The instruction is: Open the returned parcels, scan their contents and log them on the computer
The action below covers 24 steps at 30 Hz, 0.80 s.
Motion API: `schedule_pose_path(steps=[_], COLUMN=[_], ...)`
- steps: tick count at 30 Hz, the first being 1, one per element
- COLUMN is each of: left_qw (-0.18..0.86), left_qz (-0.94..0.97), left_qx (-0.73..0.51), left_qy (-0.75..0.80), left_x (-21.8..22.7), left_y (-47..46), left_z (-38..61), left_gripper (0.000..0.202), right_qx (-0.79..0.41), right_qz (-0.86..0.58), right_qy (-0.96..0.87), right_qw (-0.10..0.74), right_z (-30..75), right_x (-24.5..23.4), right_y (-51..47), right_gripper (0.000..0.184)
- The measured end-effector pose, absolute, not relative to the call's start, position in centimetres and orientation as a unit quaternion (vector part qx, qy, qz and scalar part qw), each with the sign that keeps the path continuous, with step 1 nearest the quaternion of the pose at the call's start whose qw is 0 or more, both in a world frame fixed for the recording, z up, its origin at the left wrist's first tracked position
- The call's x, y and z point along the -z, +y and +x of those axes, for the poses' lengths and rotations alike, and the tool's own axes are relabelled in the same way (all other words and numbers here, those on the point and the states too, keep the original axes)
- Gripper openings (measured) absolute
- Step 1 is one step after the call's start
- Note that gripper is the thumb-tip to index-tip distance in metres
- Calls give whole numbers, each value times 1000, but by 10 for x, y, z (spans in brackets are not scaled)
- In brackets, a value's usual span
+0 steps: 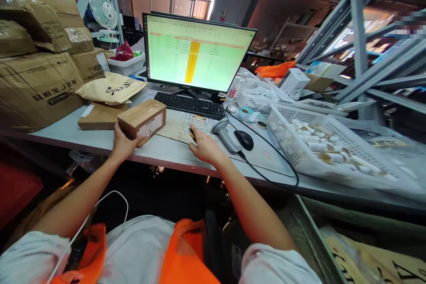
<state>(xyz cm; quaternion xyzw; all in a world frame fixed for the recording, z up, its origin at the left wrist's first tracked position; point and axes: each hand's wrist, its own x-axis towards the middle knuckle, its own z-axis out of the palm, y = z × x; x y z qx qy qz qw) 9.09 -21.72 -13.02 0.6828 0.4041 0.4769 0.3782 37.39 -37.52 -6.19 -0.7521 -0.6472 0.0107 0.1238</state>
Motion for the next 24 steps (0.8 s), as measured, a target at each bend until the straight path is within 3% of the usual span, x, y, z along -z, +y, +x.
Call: schedule_pose_path(steps=[2,6,8,11,13,18,24], left_qw=[323,384,345,206,185,391,515], left_qz=[685,826,835,779,754,715,727], left_qx=[-483,-332,-360,-504,-539,-493,-378], left_qy=[439,246,233,311,326,303,253], left_x=[132,128,118,103,103,119,116], left_y=[-246,-291,-294,-272,-249,-191,-159], left_z=[89,68,62,69,78,80,63], left_gripper=[136,68,51,77,99,115,131], right_qx=[-18,-31,-34,-41,-48,-50,-54], right_qz=[-761,-778,-788,-787,-775,-746,-734], right_qy=[-634,-613,-600,-597,-609,-639,-656], right_qw=[132,136,132,147,162,181,168], right_z=[387,405,407,402,395,373,348], right_x=[68,72,69,65,62,56,41], right_y=[-374,-370,-366,-360,-358,-367,-376], right_gripper=[83,80,80,81,81,78,80])
